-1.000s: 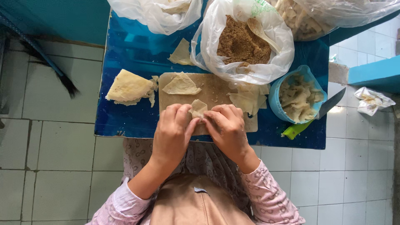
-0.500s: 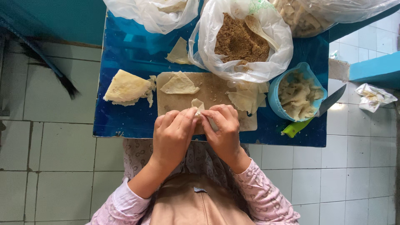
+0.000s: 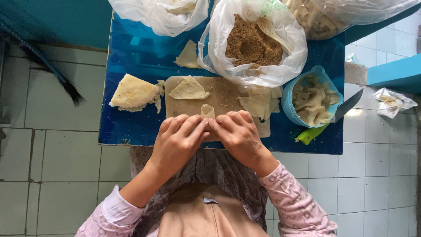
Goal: The person sits at a low table and folds square dough pieces by hand, pressing the edges to seal them. They spoon brown sugar filling from a plastic bag onto a dough square, fold it over, and place the finished piece on a growing stack on the cutting board, repeating with more squares.
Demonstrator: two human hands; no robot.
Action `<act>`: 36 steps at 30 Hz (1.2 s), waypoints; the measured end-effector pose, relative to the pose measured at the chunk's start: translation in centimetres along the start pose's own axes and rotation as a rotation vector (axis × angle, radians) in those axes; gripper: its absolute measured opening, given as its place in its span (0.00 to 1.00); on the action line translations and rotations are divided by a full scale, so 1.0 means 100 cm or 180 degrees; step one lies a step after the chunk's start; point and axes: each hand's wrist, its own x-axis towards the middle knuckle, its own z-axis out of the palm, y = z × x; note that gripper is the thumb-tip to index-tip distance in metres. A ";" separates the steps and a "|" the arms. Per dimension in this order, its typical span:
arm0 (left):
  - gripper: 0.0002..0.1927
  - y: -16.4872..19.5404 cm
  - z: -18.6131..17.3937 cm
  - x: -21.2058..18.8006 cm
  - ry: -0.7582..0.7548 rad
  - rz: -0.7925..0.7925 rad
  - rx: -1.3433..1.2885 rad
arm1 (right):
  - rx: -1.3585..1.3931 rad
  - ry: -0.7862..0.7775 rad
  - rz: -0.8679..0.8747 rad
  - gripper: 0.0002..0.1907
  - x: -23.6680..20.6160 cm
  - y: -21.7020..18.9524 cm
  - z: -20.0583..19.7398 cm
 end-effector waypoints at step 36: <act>0.06 -0.009 -0.001 0.031 -0.0358 -0.1037 -0.1047 | 0.0980 -0.0166 0.1289 0.05 0.019 -0.002 0.014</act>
